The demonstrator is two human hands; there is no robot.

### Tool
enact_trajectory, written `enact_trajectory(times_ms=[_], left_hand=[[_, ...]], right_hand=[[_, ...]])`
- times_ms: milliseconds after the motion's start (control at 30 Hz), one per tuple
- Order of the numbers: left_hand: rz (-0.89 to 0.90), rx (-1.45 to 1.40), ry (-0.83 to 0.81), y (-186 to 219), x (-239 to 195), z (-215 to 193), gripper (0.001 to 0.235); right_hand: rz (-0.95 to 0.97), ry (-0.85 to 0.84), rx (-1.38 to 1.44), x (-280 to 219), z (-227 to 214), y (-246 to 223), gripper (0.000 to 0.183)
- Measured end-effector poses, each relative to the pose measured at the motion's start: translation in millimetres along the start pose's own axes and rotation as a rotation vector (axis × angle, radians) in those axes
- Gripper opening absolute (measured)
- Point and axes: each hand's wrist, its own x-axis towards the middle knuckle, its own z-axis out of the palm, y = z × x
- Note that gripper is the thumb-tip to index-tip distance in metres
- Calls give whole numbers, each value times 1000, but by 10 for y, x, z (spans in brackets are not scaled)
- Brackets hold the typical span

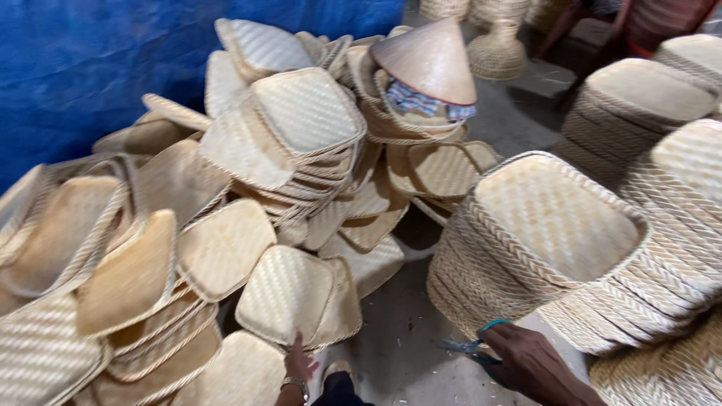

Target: The person uses scissors to trim the edges of woven baskets, picking each one from a large pile and placing the finished ones into a stack.

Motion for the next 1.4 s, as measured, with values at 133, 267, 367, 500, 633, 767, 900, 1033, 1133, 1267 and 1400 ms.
enact_trajectory(times_ms=[133,267,367,500,633,767,900,1033,1133,1267,1400], left_hand=[[-76,-211,-18,180,9,181,103],[-98,-294,-2,235,143,256,92],[-116,-403,-50,197,249,215,77],[-124,-403,-18,201,271,213,66],[-48,-360,25,253,208,200,62],[233,-158,266,351,130,113,59],[545,171,372,478,75,86,55],[596,467,117,479,31,329,51],[448,624,-19,239,-13,538,49],[300,726,-29,105,-74,740,45],[269,760,-13,137,-152,682,42]], right_hand=[[5,-16,28,45,-23,-73,32],[14,-102,45,78,3,-114,30],[-33,-55,45,91,27,-141,29],[20,-87,69,100,35,-150,28],[-6,-79,73,110,33,-172,28],[-56,-36,85,102,21,-213,29],[-41,-69,142,110,10,-227,24],[-64,-46,114,131,14,-254,24],[-79,-41,78,110,23,-269,28],[-20,-94,107,65,-16,-275,30],[-3,-89,76,10,-76,-267,31]])
